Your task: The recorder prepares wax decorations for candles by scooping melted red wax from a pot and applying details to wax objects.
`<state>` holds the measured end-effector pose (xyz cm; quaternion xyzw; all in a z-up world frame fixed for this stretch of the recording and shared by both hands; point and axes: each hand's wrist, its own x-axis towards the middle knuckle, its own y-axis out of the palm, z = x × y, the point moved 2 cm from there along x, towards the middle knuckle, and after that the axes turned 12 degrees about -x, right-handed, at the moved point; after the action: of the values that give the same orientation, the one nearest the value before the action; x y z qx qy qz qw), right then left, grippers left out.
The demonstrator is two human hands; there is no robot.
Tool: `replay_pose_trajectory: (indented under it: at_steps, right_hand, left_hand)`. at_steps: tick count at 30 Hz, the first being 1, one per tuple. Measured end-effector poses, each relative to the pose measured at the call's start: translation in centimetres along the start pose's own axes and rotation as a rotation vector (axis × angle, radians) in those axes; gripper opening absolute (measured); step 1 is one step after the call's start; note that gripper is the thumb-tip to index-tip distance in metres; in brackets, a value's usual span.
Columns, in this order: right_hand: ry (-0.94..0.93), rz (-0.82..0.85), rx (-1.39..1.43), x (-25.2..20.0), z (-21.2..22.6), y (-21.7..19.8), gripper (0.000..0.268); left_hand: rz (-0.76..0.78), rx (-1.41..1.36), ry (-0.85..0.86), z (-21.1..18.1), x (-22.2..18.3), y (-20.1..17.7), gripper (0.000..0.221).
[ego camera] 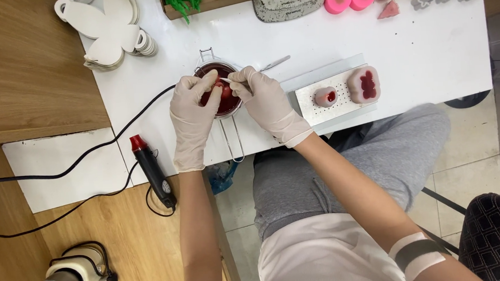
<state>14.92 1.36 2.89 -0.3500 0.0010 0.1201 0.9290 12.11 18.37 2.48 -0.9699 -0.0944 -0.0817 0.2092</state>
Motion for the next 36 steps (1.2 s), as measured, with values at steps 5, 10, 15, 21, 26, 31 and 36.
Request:
replay_pose_trajectory:
  at_steps: [5,10,15,21,26,31,36]
  right_hand:
    - [-0.090,-0.037,-0.091,-0.2,-1.2,0.3,0.018]
    - [-0.091,-0.071,-0.117,-1.5,-0.4,-1.2,0.018]
    - [-0.055,-0.042,-0.151,-6.0,-0.2,-4.2,0.022]
    - [0.291,-0.040,0.042,-14.0,-4.2,-8.6,0.024]
    - [0.450,-0.249,0.417,-18.0,-9.7,-9.8,0.024]
    - [0.470,-0.306,0.479,-17.9,-11.3,-10.6,0.026]
    - [0.365,-0.273,0.263,-14.3,-10.4,-14.7,0.024]
  left_hand:
    - [0.092,0.308,0.142,-0.1,0.1,-0.4,0.015]
    - [0.137,0.444,0.200,1.3,-0.1,-0.1,0.009]
    - [0.129,0.504,0.207,-0.4,-0.7,0.6,0.018]
    - [0.287,0.335,0.100,-5.7,-1.5,3.9,0.046]
    - [0.573,0.004,0.068,-6.6,-2.5,10.6,0.093]
    - [0.620,-0.093,0.071,-5.9,-2.8,14.7,0.099]
    - [0.584,-0.139,0.049,-5.7,-2.8,15.8,0.093]
